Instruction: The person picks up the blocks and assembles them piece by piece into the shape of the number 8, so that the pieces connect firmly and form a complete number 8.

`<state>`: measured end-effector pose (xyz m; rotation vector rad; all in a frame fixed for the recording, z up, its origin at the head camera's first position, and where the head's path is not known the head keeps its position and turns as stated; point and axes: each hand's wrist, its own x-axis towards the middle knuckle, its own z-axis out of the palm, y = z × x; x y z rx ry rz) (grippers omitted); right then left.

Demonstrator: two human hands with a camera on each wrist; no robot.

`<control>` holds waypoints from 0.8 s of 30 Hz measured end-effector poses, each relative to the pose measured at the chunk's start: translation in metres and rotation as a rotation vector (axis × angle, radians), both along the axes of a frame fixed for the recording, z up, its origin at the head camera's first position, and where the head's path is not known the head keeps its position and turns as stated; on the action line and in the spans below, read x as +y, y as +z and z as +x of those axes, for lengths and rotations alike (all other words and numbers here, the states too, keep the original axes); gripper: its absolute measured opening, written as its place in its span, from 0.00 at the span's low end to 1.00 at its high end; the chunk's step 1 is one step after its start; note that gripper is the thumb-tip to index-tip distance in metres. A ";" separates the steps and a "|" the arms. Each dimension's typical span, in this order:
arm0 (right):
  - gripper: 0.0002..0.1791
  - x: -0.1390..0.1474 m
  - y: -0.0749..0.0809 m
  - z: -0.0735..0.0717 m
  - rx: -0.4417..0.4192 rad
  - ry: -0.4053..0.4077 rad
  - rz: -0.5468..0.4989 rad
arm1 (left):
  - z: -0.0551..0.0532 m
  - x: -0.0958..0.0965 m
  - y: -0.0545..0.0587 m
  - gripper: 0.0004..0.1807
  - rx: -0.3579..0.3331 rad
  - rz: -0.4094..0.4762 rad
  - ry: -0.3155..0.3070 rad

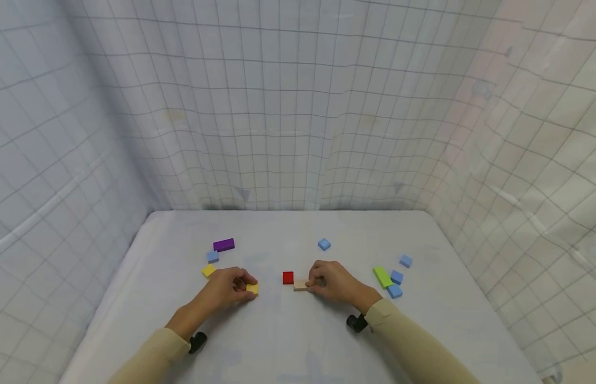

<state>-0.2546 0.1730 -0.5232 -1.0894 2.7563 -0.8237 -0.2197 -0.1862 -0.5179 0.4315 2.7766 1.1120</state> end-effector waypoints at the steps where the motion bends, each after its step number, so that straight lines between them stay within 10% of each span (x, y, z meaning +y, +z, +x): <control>1: 0.06 0.000 0.000 0.000 -0.002 -0.001 -0.001 | 0.000 0.000 -0.001 0.13 0.001 -0.002 -0.004; 24: 0.08 0.001 -0.005 -0.002 -0.024 -0.008 -0.041 | 0.003 0.020 -0.002 0.14 -0.030 0.005 -0.003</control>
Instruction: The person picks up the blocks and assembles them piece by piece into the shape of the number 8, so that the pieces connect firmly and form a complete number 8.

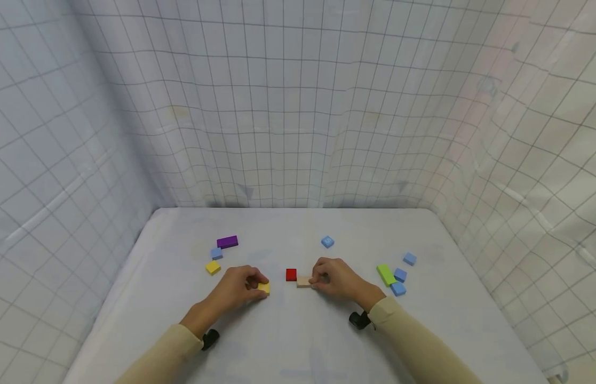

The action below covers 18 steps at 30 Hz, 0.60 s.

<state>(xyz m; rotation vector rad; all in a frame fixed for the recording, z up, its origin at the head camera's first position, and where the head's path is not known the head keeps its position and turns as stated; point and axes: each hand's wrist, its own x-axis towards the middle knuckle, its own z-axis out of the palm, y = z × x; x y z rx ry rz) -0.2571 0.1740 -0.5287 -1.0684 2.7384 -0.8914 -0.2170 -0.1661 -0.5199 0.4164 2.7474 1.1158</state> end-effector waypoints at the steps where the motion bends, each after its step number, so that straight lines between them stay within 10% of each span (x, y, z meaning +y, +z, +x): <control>1: 0.08 0.000 0.000 0.000 0.001 0.000 0.001 | -0.001 0.001 0.000 0.14 -0.003 -0.001 0.002; 18: 0.07 0.000 0.005 0.003 0.007 -0.001 0.013 | -0.001 0.021 0.003 0.15 0.013 -0.043 -0.054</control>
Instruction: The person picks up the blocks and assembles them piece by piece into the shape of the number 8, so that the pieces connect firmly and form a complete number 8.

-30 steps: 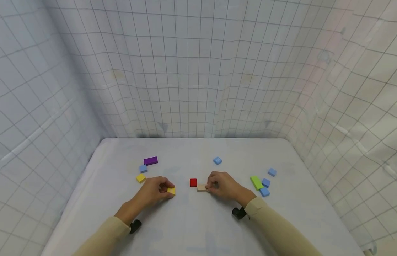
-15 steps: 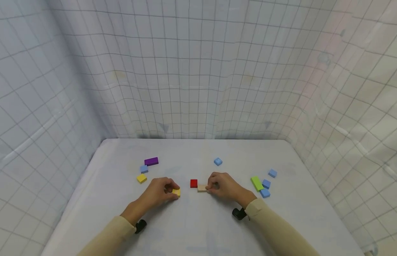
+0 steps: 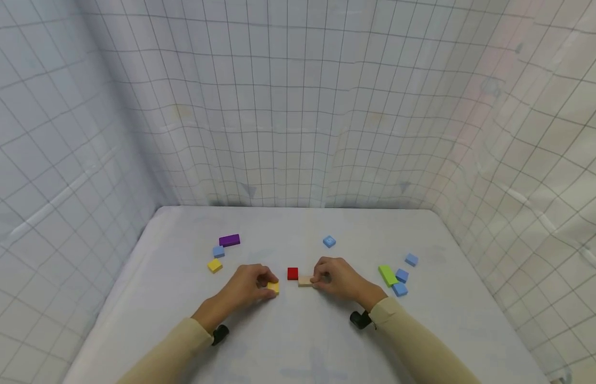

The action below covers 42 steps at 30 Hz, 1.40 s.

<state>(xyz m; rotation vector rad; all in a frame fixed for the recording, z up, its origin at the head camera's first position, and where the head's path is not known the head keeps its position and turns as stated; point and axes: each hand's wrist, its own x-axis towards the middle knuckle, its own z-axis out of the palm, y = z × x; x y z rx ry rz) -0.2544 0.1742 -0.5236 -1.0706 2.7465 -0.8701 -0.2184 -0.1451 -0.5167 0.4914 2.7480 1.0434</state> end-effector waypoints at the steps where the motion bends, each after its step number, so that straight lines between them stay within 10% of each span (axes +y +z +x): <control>1: 0.07 0.000 0.000 0.000 -0.001 0.000 0.000 | 0.000 0.001 0.000 0.15 -0.004 0.000 0.002; 42: 0.07 -0.001 0.000 -0.005 -0.011 0.002 -0.013 | 0.000 0.040 0.004 0.11 0.067 -0.062 0.007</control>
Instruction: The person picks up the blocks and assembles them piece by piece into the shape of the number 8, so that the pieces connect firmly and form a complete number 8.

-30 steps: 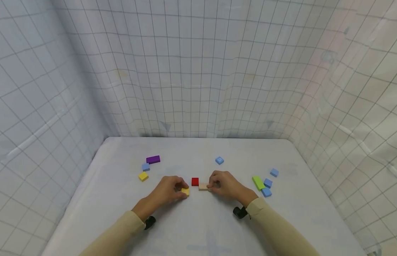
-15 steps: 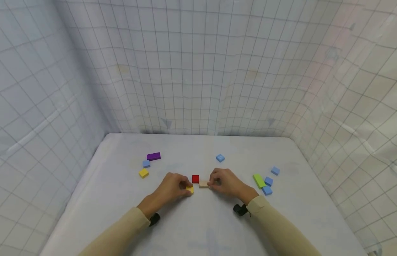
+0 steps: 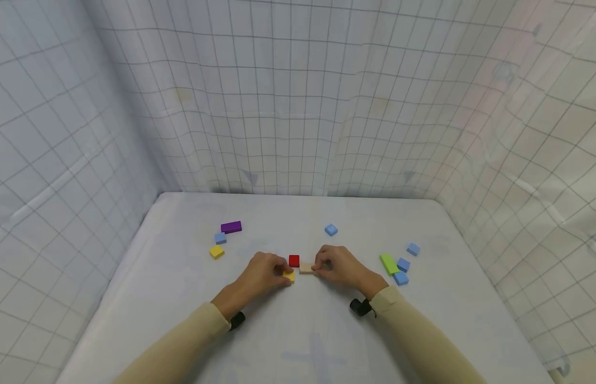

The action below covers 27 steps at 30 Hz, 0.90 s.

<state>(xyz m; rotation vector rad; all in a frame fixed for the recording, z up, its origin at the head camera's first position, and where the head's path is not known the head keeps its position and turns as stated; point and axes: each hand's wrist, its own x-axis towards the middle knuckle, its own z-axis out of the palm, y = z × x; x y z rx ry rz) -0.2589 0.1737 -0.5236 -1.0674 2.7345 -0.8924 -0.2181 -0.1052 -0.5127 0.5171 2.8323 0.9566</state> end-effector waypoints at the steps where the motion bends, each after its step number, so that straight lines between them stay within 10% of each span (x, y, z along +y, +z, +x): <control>1: 0.07 0.000 0.000 0.000 0.000 -0.001 -0.001 | 0.000 0.001 0.000 0.11 -0.003 0.004 0.000; 27: 0.06 0.002 -0.001 0.000 0.026 0.029 -0.037 | 0.005 0.012 0.000 0.13 0.092 0.024 -0.007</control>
